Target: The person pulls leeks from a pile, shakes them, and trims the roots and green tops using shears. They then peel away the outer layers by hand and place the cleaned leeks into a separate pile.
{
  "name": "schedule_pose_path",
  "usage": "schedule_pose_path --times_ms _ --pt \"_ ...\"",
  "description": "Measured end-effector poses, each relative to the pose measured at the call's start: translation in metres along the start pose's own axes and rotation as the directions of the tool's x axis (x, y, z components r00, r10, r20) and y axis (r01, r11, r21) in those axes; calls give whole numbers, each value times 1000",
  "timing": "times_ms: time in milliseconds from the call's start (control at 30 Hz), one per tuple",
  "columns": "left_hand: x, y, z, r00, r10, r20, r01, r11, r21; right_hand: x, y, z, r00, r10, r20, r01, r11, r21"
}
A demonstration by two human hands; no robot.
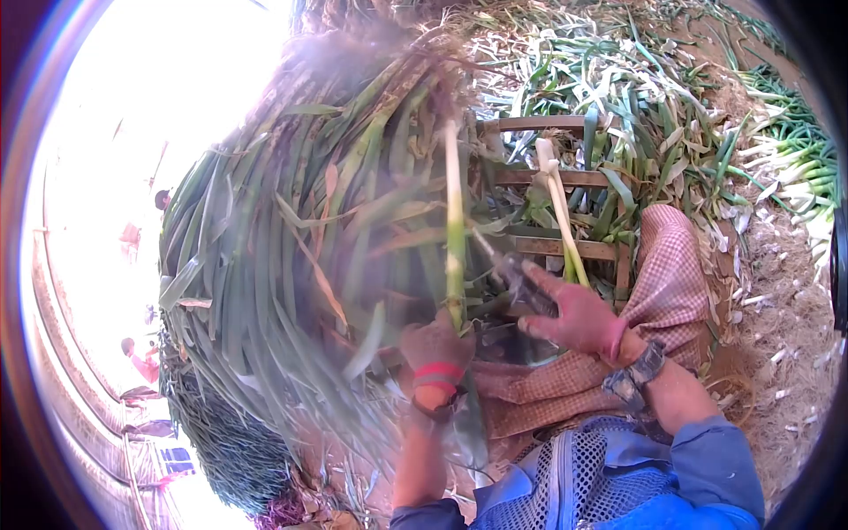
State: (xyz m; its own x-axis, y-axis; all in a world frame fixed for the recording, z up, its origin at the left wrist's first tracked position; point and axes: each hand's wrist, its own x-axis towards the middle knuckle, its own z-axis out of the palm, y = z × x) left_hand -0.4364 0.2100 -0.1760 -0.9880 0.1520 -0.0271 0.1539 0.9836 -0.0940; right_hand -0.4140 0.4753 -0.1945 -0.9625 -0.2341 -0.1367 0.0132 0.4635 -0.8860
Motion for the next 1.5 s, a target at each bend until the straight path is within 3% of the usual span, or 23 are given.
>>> schedule_pose_path --times_ms 167,233,333,400,533,600,700,833,900,1000,1100,1233,1300,1333,1400,1500 --pt "-1 0 1 1000 -21 -13 21 1000 -8 -51 -5 18 981 -169 94 169 986 9" --pt "1 -1 1 1000 -23 -2 23 1000 -16 -56 -9 17 977 -75 199 76 997 3" --pt "3 0 3 1000 -24 -4 24 999 -22 -46 -8 18 982 -113 154 114 993 0" --pt "3 1 2 999 -29 -13 29 999 -18 -20 -23 9 986 74 152 -69 997 -39" --pt "3 5 -10 999 -39 25 40 999 -25 32 -12 6 995 78 56 -75 996 -55" --pt "2 6 -11 999 -41 31 42 999 -34 56 -8 7 997 -5 -77 -2 996 -89" --pt "1 6 -11 998 -54 25 55 998 -37 71 -18 -3 997 52 -55 -57 993 -100" --pt "-1 6 -11 997 -63 37 63 998 -13 40 -14 5 998 -37 -50 32 994 -101" --pt "-3 4 -9 995 -73 63 73 997 -1 -2 -24 1 994 31 109 -27 999 -37" --pt "-1 4 -5 997 -59 40 59 998 -7 -53 -10 21 983 -75 166 78 997 -13" --pt "2 5 -4 996 -69 63 70 998 2 -58 -16 23 978 -44 202 48 999 -14" --pt "2 4 -5 996 -67 57 67 998 6 -7 -21 16 996 3 94 3 998 -59" --pt "1 3 -4 997 -62 47 62 998 5 21 -27 4 987 131 95 -122 987 -100" --pt "0 3 -4 997 -61 41 61 998 -2 32 -20 6 987 129 96 -120 988 -101" --pt "0 4 -4 998 -60 31 60 998 -10 54 -10 12 995 46 -85 -57 989 -136" --pt "0 6 -3 997 -61 52 59 998 30 70 -15 1 995 87 -57 -91 993 -72"
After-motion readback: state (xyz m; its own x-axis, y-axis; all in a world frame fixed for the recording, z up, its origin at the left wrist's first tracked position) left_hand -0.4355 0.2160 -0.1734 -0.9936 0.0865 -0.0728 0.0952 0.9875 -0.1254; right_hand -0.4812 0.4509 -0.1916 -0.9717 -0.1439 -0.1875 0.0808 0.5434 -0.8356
